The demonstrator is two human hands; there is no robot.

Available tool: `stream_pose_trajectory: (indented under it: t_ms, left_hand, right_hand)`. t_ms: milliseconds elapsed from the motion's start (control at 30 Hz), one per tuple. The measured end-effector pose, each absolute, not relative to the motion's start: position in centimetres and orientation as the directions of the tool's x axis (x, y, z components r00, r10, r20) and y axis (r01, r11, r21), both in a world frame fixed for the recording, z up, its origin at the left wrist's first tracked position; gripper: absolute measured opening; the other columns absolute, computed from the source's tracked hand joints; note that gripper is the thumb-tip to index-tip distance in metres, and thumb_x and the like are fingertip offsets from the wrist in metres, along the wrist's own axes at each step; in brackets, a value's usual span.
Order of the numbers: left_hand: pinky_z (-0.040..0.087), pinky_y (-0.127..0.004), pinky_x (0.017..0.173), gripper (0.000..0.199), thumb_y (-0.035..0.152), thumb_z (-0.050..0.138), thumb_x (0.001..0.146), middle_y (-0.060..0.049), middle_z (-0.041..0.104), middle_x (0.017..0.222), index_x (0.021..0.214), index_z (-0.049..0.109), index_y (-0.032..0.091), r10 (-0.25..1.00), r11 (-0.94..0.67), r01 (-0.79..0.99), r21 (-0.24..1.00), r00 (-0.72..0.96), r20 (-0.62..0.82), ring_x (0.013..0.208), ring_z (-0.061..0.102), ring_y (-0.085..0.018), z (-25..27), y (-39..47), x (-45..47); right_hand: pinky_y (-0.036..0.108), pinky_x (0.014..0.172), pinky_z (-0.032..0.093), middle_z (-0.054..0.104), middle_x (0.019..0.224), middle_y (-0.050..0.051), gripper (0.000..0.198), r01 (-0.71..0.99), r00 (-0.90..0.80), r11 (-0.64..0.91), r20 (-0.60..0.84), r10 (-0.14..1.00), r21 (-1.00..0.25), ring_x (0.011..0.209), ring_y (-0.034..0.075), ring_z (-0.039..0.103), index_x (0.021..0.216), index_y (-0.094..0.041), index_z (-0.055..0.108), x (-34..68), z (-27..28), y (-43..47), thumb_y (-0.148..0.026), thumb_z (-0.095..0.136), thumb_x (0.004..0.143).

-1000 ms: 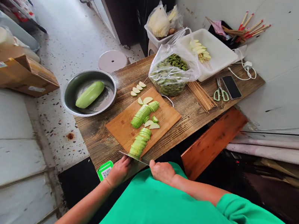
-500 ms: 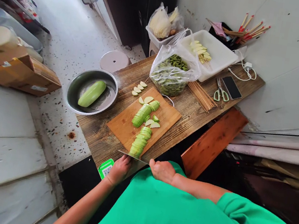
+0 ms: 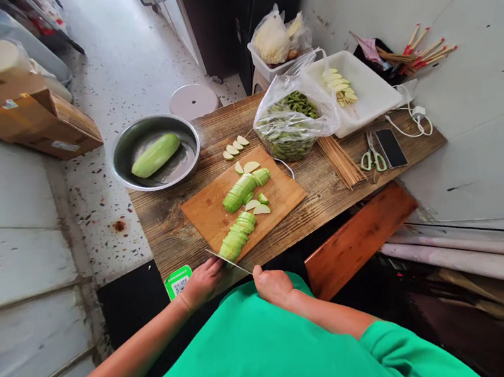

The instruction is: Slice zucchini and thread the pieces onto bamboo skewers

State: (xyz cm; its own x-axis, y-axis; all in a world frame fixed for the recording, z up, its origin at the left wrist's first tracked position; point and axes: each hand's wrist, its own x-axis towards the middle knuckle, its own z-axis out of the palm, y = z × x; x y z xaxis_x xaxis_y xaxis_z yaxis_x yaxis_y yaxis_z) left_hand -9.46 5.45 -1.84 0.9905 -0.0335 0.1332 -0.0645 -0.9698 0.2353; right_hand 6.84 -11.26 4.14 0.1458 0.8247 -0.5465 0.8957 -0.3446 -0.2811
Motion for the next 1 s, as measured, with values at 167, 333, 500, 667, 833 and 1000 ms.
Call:
stream_pose_trajectory:
  t_ms: [167,333,500,667,833,1000]
  left_hand:
    - [0.05,-0.038,0.075,0.028,0.014,0.036,0.087,-0.014,0.057,0.099,0.091,0.063,0.014,0.03,-0.954,-0.002,0.299,0.994,0.103,0.091,0.052,-0.023,-2.1,5.3,-9.7]
    - [0.049,-0.038,0.079,0.028,0.012,0.035,0.086,-0.013,0.058,0.1,0.086,0.063,0.014,-0.007,-0.972,-0.046,0.232,0.986,0.164,0.099,0.05,-0.024,-2.5,5.3,-10.1]
    - [0.05,-0.037,0.077,0.027,0.011,0.035,0.086,-0.013,0.059,0.098,0.087,0.062,0.014,-0.001,-0.976,-0.033,0.217,0.989,0.145,0.095,0.052,-0.023,-2.7,5.2,-10.4]
    - [0.051,-0.038,0.077,0.028,0.012,0.035,0.086,-0.013,0.059,0.101,0.09,0.063,0.015,0.025,-0.963,-0.019,0.267,0.987,0.16,0.098,0.052,-0.024,-2.6,5.1,-10.4]
    - [0.051,-0.037,0.076,0.028,0.012,0.035,0.086,-0.014,0.059,0.1,0.083,0.063,0.013,-0.002,-0.972,-0.051,0.23,0.978,0.208,0.098,0.052,-0.024,-2.9,5.2,-10.5]
    - [0.051,-0.037,0.077,0.027,0.013,0.036,0.086,-0.014,0.06,0.098,0.09,0.063,0.013,0.034,-0.961,-0.032,0.274,0.971,0.235,0.097,0.052,-0.024,-3.3,5.2,-10.3]
  right_hand:
    - [0.034,0.055,0.052,0.068,0.076,0.014,0.023,0.883,0.097,-0.332,-0.564,0.82,-0.33,0.07,0.026,0.067,0.102,-0.008,0.048,7.3,4.1,-11.1,-0.006,0.038,0.081]
    - [0.032,0.056,0.051,0.068,0.077,0.015,0.02,0.891,0.088,-0.314,-0.552,0.829,-0.329,0.072,0.026,0.067,0.098,-0.01,0.049,7.4,4.7,-11.4,-0.008,0.038,0.082]
    - [0.029,0.054,0.05,0.067,0.075,0.014,0.02,0.886,0.091,-0.31,-0.525,0.846,-0.345,0.07,0.025,0.067,0.097,-0.011,0.05,7.1,5.1,-11.8,-0.009,0.036,0.082]
    - [0.03,0.053,0.049,0.067,0.073,0.014,0.021,0.877,0.1,-0.336,-0.554,0.826,-0.342,0.07,0.027,0.067,0.097,-0.011,0.05,7.0,5.1,-12.0,-0.009,0.037,0.081]
    - [0.031,0.054,0.047,0.067,0.075,0.017,0.023,0.859,0.139,-0.4,-0.606,0.783,-0.319,0.072,0.028,0.066,0.099,-0.01,0.05,6.6,4.5,-11.4,-0.007,0.037,0.08]
    - [0.027,0.053,0.041,0.068,0.074,0.012,0.021,0.845,0.127,-0.406,-0.605,0.786,-0.349,0.067,0.023,0.064,0.097,-0.014,0.051,7.6,5.8,-11.5,-0.01,0.04,0.08]
